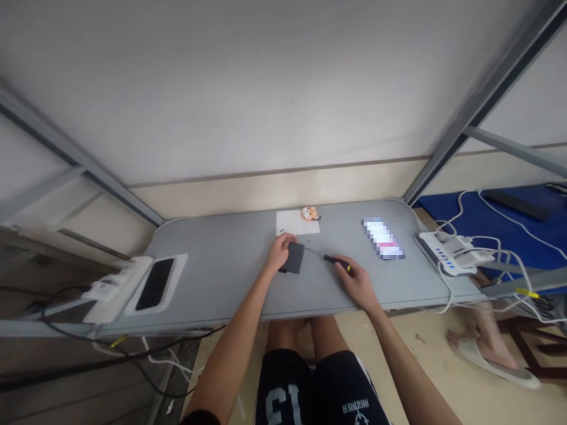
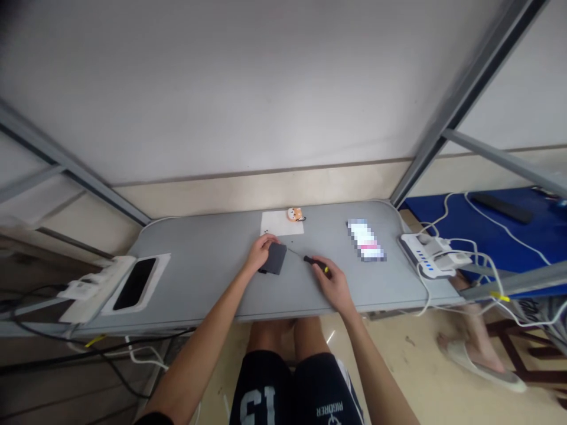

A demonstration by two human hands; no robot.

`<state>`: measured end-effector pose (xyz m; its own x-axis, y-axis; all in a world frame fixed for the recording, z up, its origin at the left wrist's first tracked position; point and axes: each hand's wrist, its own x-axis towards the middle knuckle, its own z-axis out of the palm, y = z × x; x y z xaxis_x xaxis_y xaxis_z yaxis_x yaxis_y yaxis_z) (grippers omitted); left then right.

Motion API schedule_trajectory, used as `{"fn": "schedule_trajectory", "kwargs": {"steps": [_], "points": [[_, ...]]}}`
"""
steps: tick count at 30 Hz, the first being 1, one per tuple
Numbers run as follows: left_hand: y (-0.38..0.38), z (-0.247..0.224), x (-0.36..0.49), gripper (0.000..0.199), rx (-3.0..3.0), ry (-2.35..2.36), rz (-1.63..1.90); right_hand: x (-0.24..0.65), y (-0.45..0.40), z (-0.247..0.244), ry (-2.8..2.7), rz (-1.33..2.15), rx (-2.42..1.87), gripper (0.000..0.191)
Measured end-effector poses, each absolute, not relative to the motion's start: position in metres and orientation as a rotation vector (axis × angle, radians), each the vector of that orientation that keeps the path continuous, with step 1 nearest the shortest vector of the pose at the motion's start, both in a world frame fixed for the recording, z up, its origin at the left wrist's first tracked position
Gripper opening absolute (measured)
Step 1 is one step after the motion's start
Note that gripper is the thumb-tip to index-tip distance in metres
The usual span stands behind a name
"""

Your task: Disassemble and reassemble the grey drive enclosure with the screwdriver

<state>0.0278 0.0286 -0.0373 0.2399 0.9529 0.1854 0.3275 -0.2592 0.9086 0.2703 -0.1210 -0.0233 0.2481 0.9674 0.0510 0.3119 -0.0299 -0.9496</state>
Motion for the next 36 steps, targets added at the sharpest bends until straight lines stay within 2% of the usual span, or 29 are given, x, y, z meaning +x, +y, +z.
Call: {"fn": "schedule_trajectory", "kwargs": {"steps": [11,21,33,36], "points": [[0.020,-0.041,0.019,0.025,1.641,1.305,1.130,0.267,-0.120,-0.025,-1.249,0.817,-1.506,0.048],[0.014,-0.036,0.020,0.015,1.597,1.336,1.158,0.268,-0.118,-0.027,-1.174,0.769,-1.524,0.050],[0.017,-0.020,0.029,0.015,1.915,1.398,1.026,0.261,-0.112,-0.028,-1.302,0.761,-1.455,0.046],[0.022,-0.009,0.039,0.021,2.096,1.329,0.930,0.264,-0.114,-0.026,-1.260,0.788,-1.443,0.047]]}}
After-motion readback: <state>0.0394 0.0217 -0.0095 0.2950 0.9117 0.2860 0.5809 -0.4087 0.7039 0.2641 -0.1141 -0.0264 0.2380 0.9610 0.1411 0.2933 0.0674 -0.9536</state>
